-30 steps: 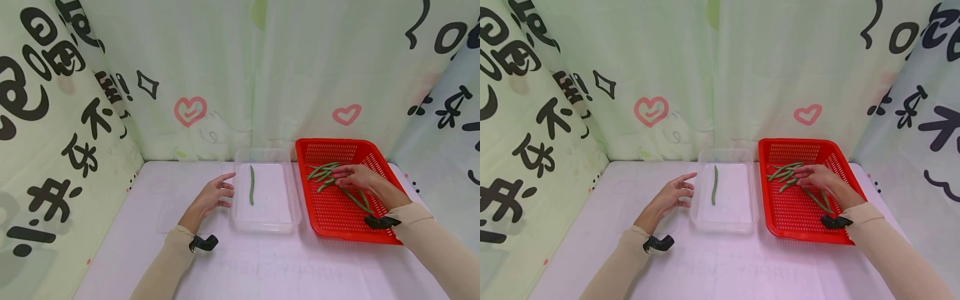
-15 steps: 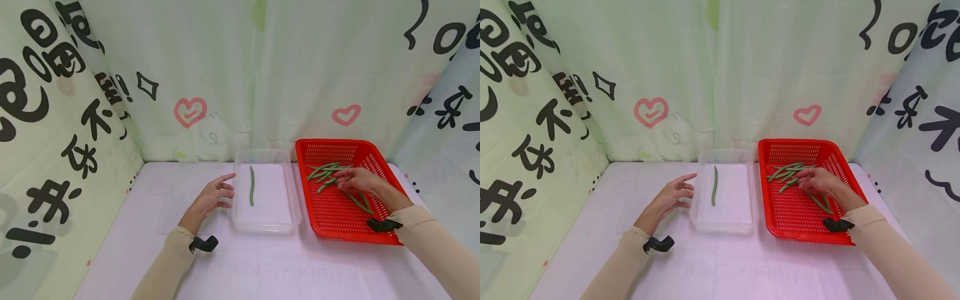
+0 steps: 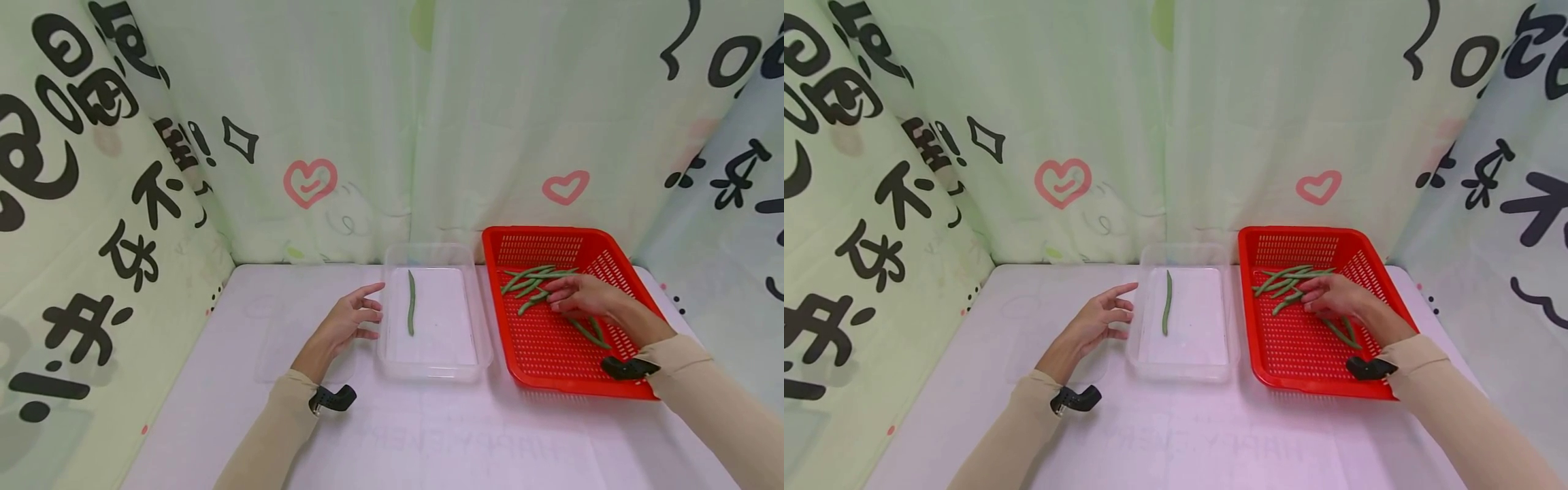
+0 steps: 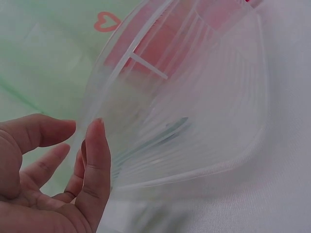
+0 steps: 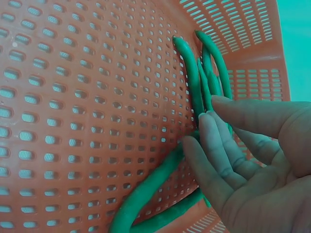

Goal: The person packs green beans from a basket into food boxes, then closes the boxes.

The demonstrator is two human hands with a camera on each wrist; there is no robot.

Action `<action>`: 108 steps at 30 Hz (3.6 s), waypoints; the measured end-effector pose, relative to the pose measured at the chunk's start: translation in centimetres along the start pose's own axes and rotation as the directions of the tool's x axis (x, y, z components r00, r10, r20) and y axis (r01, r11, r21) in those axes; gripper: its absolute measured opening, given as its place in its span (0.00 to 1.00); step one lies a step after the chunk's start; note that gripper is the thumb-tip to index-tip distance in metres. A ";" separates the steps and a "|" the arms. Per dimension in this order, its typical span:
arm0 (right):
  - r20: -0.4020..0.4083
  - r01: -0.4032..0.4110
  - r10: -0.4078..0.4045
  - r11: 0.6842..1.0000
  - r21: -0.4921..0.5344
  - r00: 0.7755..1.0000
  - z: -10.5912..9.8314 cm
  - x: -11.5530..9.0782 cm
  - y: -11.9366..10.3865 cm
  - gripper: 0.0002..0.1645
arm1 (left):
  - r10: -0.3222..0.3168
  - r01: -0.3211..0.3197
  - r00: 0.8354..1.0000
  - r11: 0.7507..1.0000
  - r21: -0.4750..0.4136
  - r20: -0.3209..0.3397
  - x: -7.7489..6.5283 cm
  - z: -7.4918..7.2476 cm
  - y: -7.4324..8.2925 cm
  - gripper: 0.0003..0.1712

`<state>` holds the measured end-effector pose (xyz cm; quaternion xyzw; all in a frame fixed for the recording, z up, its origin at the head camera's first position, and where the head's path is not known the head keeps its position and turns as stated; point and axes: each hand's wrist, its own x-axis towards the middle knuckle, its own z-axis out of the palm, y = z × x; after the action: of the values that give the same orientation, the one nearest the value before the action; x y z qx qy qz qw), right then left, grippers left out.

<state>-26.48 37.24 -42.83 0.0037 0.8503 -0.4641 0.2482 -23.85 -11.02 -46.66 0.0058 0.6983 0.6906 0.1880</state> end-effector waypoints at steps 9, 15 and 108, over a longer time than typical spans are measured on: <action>-0.055 -0.018 0.011 0.993 -0.120 0.998 -0.5 -0.2 0.5 0.28 | -0.005 0.005 1.000 1.000 -0.013 0.003 0.2 -0.2 -0.1 0.35; -0.036 -0.048 0.042 0.986 -0.159 0.998 -0.8 -0.3 0.9 0.28 | -0.016 0.016 1.000 1.000 -0.015 -0.003 0.1 -0.2 0.0 0.35; -0.084 0.279 -0.266 0.937 0.212 0.960 5.7 -2.5 -10.0 0.32 | 0.013 -0.013 1.000 1.000 -0.027 0.014 0.1 -0.2 -0.3 0.36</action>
<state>-24.26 27.64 -36.46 -0.0738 0.7919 -0.5857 0.1564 -23.88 -11.19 -46.94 0.0129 0.6875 0.7011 0.1885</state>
